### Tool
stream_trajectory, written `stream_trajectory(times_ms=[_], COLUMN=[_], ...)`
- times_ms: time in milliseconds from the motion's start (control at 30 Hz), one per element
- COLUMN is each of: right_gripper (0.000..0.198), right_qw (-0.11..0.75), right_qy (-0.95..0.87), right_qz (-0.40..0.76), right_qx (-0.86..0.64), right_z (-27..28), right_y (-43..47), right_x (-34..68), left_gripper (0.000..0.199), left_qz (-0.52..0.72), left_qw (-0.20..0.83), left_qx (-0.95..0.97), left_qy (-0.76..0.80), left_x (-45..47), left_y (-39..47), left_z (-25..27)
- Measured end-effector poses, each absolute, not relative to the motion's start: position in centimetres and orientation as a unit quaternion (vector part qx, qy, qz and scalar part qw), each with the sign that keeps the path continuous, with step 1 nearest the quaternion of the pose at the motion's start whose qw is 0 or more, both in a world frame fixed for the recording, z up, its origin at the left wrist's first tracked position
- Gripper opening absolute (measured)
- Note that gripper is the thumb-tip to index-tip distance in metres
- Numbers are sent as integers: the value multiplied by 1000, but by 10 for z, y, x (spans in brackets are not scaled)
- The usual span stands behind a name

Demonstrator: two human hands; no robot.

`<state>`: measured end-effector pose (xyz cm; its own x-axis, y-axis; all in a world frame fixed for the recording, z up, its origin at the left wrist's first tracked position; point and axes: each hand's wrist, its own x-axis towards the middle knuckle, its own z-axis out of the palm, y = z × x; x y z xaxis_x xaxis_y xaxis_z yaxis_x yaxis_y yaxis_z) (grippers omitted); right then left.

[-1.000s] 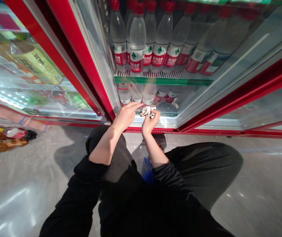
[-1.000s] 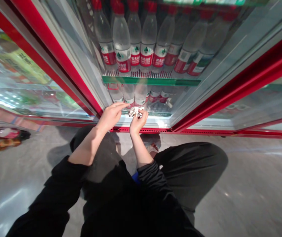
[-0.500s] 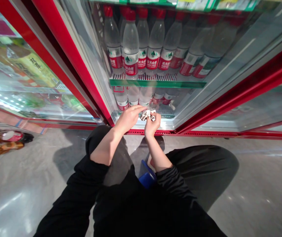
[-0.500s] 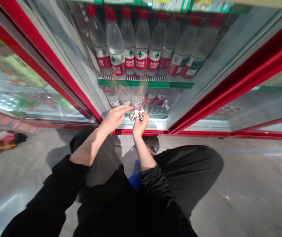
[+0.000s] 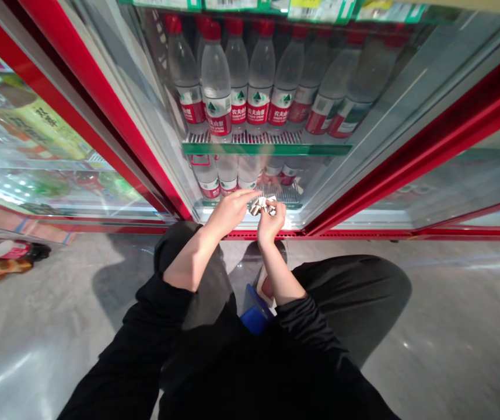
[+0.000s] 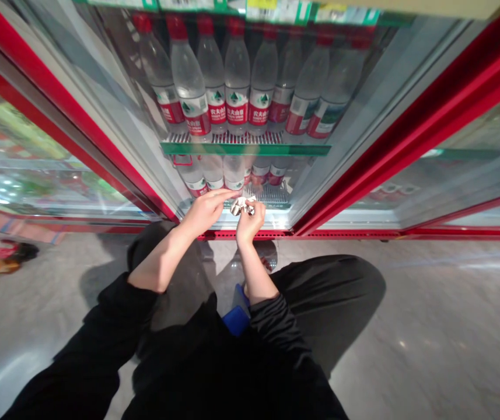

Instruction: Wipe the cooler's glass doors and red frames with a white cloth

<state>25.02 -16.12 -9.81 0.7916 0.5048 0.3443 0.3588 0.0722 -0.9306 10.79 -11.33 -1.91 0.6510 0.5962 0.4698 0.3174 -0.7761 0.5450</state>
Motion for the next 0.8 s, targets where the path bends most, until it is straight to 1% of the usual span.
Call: stream_trajectory(times_ms=[167,400,600,800], right_gripper=[8,8,10,8], right_qw=[674,662,681,672], right_qy=[-277,-263,-261,-238], right_qz=[8,27,-20,5], right_qx=[-685,-701,-684,-701], right_z=[-89,-100,-89,-103], right_y=[-156,-169,-167,-173], right_x=[270,285,319,320], left_gripper=[65,65,65,65], left_qz=[316,297,283,280], left_qw=[214,226,242,249], left_qx=[885,894,898,899], left_qy=[265,249,235,229], left_x=[116,134,154,167], left_y=[-113,-113,-117,-117], left_z=[-21,-24,-25,-27])
